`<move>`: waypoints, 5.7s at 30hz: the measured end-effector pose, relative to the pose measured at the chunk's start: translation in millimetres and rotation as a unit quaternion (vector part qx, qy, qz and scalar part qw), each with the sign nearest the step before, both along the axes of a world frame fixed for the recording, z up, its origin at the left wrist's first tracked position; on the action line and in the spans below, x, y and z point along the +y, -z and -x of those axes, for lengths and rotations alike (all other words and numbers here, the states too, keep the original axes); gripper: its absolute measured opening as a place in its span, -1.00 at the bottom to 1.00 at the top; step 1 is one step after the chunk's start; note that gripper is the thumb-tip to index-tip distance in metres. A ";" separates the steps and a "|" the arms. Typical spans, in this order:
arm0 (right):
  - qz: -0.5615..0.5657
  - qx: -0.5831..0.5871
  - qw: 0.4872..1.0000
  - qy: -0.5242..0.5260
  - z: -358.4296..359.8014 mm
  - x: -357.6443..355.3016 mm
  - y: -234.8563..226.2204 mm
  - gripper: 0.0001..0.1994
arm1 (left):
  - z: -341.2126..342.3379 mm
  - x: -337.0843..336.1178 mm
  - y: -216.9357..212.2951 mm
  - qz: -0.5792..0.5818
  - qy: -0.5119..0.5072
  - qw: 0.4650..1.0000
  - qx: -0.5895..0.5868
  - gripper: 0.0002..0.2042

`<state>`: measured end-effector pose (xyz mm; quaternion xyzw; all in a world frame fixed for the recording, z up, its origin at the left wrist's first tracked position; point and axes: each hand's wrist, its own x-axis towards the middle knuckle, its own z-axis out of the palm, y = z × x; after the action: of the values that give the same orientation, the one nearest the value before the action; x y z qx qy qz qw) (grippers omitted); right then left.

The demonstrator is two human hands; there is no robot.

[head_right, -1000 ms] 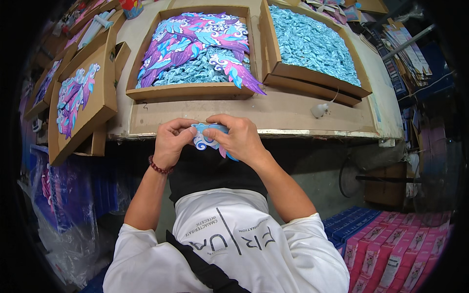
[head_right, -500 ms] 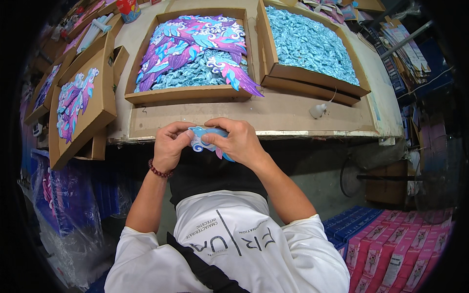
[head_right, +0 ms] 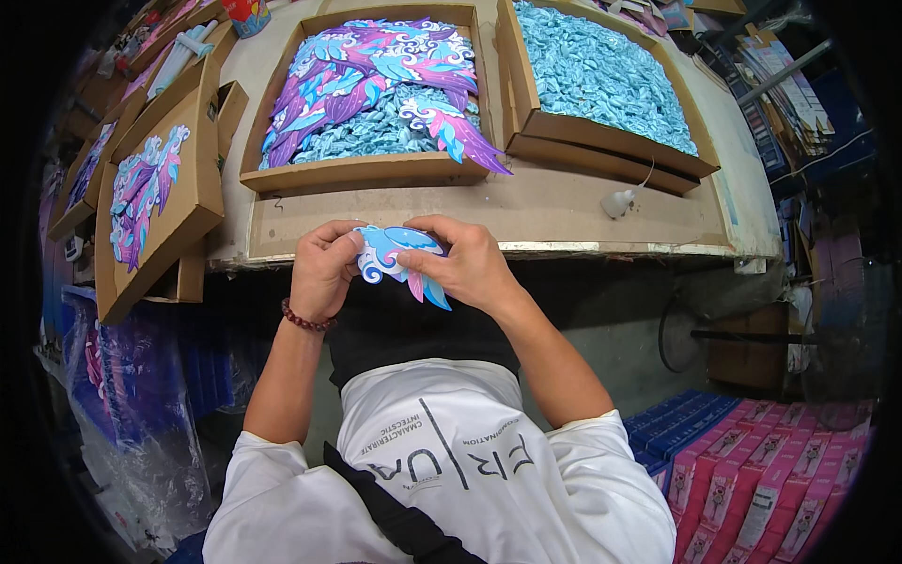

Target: The person assembles small colorful paper cutouts shaped like wings or feathers by hand. They pick up pieces from a box, align and press them together, and place the assembled items on the table. The process is repeated multiple times throughout the clip.

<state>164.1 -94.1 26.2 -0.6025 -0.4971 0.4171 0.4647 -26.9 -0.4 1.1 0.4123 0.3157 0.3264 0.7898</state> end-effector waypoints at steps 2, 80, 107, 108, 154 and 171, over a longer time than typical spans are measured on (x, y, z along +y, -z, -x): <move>-0.003 0.016 1.000 -0.004 -1.0 0.1 1.5 -0.62 | 0.2 1.4 -0.2 0.015 0.006 1.000 -0.001 -0.78; -0.040 -0.214 0.973 0.071 17.1 5.8 12.6 -0.85 | -16.1 -21.7 10.7 -0.295 -0.010 0.941 0.164 -0.83; -0.018 0.029 0.998 0.061 15.4 5.6 18.3 -0.79 | -23.0 -22.6 11.3 -0.198 -0.033 0.975 0.090 -0.83; -0.023 0.023 0.997 0.066 15.6 5.5 18.5 -0.79 | -22.8 -23.0 11.4 -0.198 -0.031 0.975 0.093 -0.83; -0.039 -0.108 0.989 0.089 15.3 2.7 15.1 -0.81 | -21.6 -24.6 10.4 -0.219 -0.031 0.971 0.093 -0.80; -0.015 -0.131 0.990 0.047 10.4 -2.2 7.0 -0.82 | -18.5 -24.2 9.8 -0.164 -0.005 0.982 0.090 -0.78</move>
<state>153.7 -96.3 19.3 -0.6676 -0.5311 0.3046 0.4237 -8.4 -24.6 -8.7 0.5627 0.3296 0.3392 0.6780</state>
